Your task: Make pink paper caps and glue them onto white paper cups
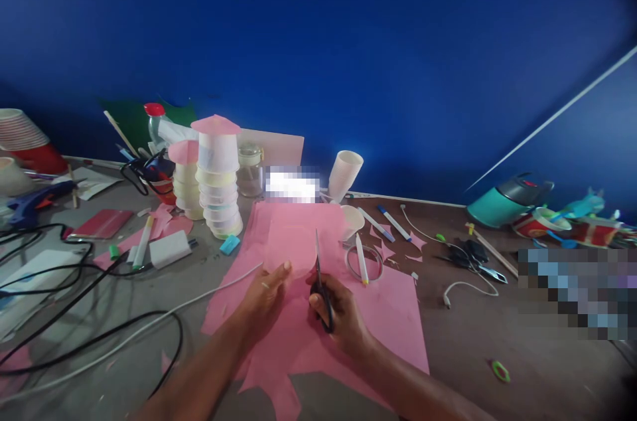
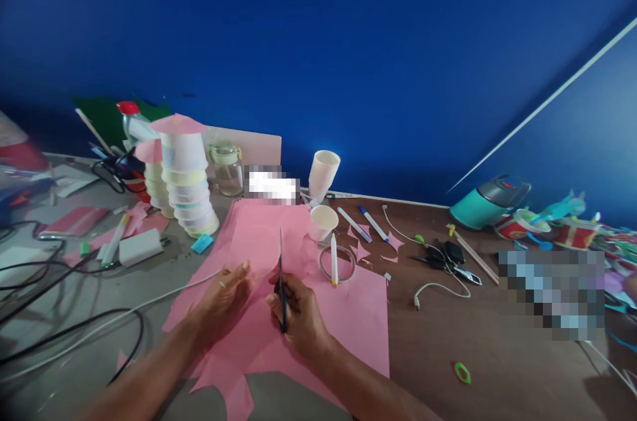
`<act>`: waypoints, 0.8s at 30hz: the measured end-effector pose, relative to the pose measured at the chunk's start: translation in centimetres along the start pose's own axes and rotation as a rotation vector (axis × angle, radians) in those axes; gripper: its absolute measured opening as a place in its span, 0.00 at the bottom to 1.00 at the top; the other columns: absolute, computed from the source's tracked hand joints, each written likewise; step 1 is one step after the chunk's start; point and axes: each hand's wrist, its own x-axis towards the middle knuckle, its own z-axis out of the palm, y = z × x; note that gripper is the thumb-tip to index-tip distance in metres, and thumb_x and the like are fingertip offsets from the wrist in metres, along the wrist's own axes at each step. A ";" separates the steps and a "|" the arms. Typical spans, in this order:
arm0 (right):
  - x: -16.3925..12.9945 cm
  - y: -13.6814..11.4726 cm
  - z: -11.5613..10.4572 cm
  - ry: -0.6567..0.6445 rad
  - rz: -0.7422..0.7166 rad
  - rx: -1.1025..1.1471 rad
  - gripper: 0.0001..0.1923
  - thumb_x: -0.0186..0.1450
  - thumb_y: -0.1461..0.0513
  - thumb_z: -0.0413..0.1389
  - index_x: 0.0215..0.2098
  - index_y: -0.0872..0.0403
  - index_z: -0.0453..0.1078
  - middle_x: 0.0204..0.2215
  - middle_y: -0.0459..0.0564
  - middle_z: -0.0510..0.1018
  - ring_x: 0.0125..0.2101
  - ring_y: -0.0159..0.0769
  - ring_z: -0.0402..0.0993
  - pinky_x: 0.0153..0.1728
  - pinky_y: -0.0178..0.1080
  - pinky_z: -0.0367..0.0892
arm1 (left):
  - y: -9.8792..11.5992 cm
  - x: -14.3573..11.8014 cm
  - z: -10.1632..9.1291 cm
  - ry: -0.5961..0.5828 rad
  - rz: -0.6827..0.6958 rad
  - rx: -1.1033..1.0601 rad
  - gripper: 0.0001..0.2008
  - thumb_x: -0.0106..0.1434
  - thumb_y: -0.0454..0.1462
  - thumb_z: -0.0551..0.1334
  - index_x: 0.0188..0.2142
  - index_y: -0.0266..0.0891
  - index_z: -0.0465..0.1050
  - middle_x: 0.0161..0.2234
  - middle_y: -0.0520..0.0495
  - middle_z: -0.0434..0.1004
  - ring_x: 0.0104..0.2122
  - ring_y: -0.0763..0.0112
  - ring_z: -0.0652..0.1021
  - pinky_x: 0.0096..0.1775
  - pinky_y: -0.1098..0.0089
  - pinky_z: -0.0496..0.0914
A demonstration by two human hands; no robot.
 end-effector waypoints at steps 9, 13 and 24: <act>-0.2 0.4 0.5 0.002 0.068 0.063 0.27 0.56 0.42 0.64 0.38 0.53 0.66 0.16 0.36 0.61 0.17 0.25 0.55 0.18 0.30 0.53 | 0.9 -0.6 0.5 0.048 0.030 0.307 0.18 0.53 0.49 0.68 0.18 0.44 0.65 0.19 0.52 0.67 0.25 0.66 0.69 0.31 0.67 0.69; -0.2 0.3 0.4 -0.004 0.072 0.016 0.23 0.56 0.45 0.66 0.36 0.53 0.67 0.17 0.36 0.60 0.18 0.25 0.54 0.19 0.31 0.54 | 0.6 -0.1 0.5 0.127 0.064 0.300 0.16 0.55 0.50 0.65 0.21 0.43 0.68 0.20 0.52 0.67 0.26 0.66 0.70 0.34 0.66 0.69; -0.1 -0.1 0.5 0.021 0.139 0.010 0.25 0.53 0.45 0.67 0.37 0.54 0.69 0.18 0.36 0.61 0.19 0.26 0.55 0.19 0.31 0.56 | -0.5 0.5 -0.1 0.161 0.020 0.295 0.15 0.56 0.49 0.65 0.26 0.40 0.71 0.24 0.51 0.70 0.26 0.67 0.69 0.32 0.67 0.66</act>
